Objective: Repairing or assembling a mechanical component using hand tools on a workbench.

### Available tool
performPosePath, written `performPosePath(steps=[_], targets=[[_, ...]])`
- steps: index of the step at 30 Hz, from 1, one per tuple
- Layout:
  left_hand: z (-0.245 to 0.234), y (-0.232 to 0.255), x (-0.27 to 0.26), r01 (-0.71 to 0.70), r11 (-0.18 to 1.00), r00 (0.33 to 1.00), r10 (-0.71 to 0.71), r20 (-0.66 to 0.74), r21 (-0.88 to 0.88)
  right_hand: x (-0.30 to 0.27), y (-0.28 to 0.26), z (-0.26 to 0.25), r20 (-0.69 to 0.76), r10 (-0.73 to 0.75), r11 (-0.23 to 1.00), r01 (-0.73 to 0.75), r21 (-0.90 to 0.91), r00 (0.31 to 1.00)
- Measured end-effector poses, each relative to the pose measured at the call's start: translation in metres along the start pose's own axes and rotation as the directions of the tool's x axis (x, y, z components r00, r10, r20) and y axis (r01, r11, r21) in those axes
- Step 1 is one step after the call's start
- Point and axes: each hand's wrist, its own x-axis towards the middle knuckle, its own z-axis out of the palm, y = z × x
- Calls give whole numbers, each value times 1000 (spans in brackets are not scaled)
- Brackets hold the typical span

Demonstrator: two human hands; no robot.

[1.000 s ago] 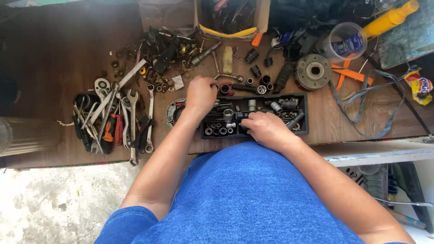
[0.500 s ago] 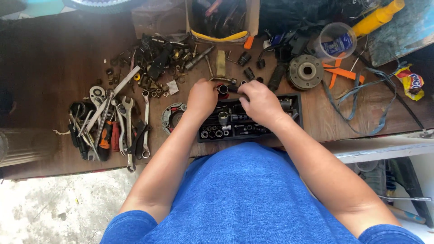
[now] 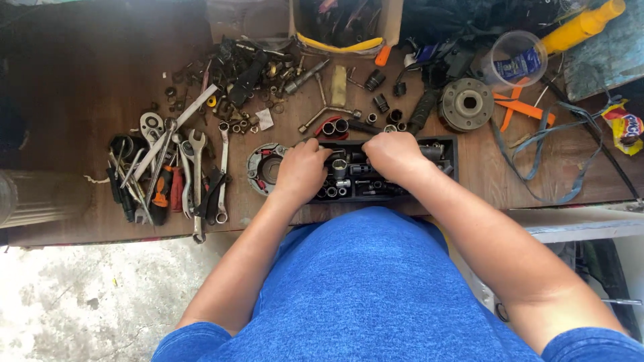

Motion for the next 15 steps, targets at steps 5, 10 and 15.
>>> performPosePath(steps=[5, 10, 15], targets=[[10, 3, 5, 52, 988, 997, -60, 55, 143, 4, 0, -16, 220, 34, 999, -26, -38, 975], [22, 1, 7, 50, 966, 999, -54, 8, 255, -1, 0, -16, 194, 54, 999, -51, -18, 979], [26, -3, 12, 57, 956, 992, -86, 89, 288, 3, -2, -10, 147, 107, 982, -128, 141, 983]])
